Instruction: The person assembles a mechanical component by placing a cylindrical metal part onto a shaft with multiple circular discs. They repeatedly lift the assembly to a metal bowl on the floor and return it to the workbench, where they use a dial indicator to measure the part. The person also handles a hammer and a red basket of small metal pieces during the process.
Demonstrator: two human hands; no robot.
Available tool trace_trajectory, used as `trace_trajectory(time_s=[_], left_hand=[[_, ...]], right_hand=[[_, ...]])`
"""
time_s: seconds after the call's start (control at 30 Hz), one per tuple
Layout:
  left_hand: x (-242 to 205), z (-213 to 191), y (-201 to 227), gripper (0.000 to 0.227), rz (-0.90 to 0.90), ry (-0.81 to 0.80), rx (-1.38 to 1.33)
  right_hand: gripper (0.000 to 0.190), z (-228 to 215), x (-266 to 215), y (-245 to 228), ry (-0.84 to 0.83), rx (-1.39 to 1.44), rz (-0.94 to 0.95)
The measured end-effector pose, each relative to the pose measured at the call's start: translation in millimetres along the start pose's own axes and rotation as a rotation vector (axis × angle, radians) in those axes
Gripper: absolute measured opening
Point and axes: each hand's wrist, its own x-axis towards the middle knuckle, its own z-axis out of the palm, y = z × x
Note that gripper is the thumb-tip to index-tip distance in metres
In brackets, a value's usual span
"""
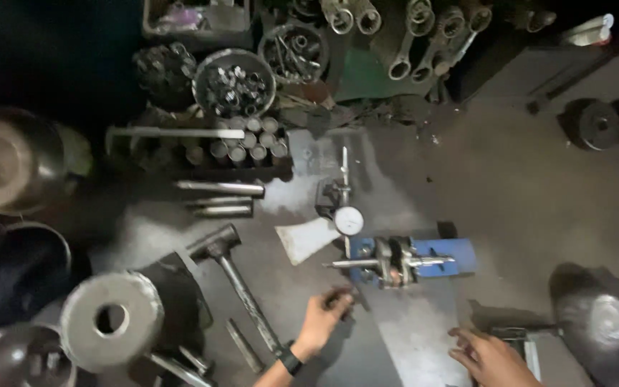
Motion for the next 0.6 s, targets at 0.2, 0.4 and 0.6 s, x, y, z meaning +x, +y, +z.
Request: trace_trajectory(time_s=[0.2, 0.4, 0.6], left_hand=[[-9.0, 26.4, 20.2, 0.033, 0.121, 0.195, -0.104], [-1.7, 52.4, 59.0, 0.049, 0.115, 0.378, -0.172], [13.4, 69.1, 57.1, 0.055, 0.144, 0.346, -0.049]], right_hand=[[0.035, -81.6, -5.4, -25.3, 0.451, 0.069, -0.145], [0.035, -125.6, 39.9, -48.7, 0.858, 0.692, -0.411], [0.043, -116.3, 84.5, -72.7, 0.293, 0.624, -0.205]])
